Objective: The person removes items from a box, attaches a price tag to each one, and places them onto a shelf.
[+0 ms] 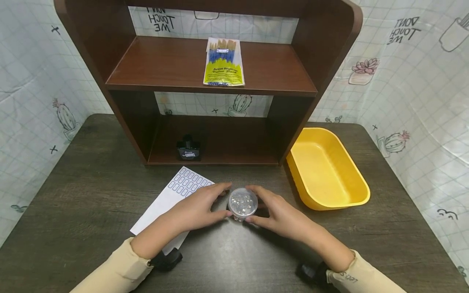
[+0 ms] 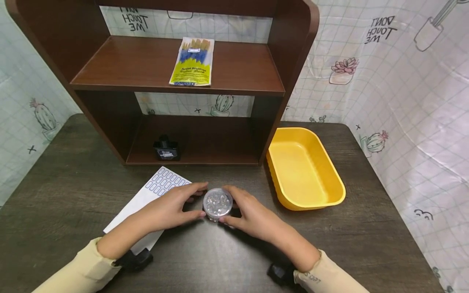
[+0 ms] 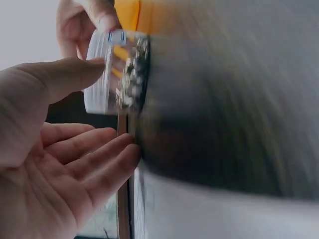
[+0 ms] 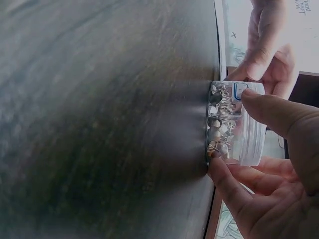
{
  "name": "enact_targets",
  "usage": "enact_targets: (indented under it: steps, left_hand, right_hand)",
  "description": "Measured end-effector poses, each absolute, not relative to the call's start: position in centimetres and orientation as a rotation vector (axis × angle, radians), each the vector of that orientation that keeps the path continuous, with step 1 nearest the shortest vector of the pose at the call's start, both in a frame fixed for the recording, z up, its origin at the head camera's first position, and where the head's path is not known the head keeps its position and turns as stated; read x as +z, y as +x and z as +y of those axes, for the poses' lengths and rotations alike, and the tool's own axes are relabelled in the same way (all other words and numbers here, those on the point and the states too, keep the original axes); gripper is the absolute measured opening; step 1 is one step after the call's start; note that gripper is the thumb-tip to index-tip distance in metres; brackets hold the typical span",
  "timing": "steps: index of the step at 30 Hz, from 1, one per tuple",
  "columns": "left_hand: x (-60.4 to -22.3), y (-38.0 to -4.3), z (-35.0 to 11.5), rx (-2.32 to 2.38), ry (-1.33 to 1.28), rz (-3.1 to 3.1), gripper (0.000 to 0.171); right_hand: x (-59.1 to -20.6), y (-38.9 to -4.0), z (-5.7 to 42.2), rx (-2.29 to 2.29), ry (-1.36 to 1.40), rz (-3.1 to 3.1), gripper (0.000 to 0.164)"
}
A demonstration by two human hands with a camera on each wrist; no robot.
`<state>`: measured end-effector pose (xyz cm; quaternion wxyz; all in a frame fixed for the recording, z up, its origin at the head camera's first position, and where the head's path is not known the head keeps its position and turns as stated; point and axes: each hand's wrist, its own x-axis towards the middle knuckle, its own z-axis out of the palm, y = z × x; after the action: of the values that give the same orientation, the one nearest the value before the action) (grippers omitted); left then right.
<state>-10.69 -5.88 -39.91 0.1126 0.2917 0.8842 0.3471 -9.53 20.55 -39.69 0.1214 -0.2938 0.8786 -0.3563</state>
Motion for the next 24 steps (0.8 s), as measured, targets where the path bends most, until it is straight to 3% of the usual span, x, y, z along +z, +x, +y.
enact_targets:
  steps: [16,24]
  left_hand:
    - [-38.4,-12.6,-13.7,1.425,0.282,3.111,0.030]
    - [-38.5,-13.8,-16.9,1.561,-0.001,3.316,0.028]
  right_hand:
    - [-39.7,-9.4,20.5,-1.032,-0.852,2.567,0.071]
    - [-39.7,-9.5,20.6,-1.037,-0.857,2.564,0.070]
